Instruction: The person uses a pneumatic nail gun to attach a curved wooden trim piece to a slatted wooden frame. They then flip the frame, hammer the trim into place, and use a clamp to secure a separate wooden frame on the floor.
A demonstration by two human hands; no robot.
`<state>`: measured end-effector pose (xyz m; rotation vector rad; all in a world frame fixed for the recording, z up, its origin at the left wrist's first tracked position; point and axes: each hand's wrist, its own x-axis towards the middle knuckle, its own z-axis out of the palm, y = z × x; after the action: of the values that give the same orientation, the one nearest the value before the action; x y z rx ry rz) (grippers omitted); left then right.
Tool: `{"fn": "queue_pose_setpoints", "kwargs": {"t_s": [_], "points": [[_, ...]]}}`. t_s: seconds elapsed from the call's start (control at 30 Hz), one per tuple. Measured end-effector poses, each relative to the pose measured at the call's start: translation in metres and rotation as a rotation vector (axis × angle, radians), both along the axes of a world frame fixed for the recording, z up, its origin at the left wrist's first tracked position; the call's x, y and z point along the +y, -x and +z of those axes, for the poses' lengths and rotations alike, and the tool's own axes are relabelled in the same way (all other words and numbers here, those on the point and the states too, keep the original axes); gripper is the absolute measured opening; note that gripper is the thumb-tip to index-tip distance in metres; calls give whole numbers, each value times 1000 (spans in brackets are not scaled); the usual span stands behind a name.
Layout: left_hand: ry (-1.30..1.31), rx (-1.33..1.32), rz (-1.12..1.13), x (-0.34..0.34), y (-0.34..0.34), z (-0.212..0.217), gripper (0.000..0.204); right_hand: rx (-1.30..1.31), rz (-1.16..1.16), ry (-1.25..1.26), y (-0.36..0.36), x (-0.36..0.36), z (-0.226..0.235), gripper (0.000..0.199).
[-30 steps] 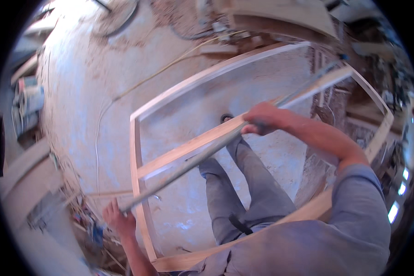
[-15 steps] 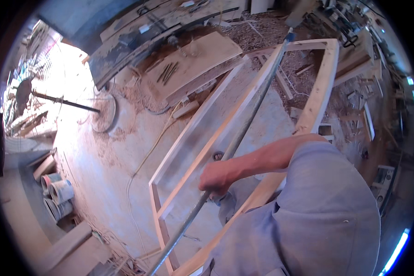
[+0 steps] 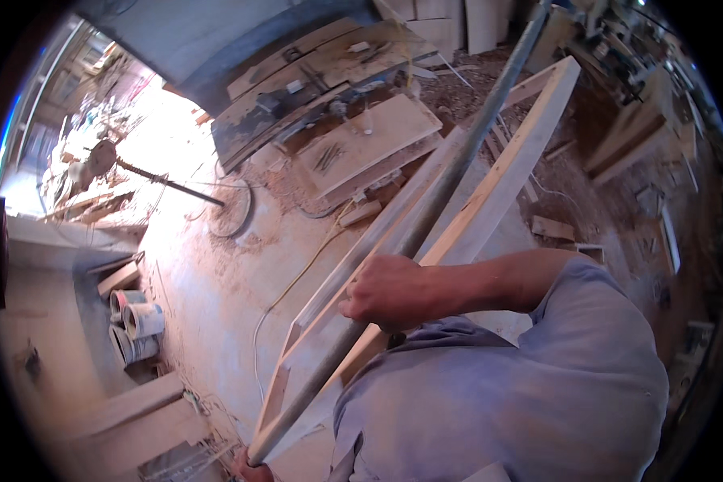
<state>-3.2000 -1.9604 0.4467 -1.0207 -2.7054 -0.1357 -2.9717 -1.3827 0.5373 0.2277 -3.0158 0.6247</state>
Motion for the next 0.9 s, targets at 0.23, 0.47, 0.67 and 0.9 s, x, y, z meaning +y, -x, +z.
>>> {"fn": "queue_pose_setpoints", "kwargs": {"t_s": [0.23, 0.47, 0.67, 0.9], "points": [[-43, -18, 36, -10, 2, -9, 40, -30, 38, -117, 15, -30, 10, 7], [-171, 140, 93, 12, 53, 5, 52, 53, -127, -184, 50, -46, 20, 8], [107, -129, -131, -1, 173, 9, 73, 27, -261, -150, 67, -59, 6, 7], [-318, -463, -552, 294, 92, 113, 54, -308, -447, 62, 54, -63, -20, 7]]}}
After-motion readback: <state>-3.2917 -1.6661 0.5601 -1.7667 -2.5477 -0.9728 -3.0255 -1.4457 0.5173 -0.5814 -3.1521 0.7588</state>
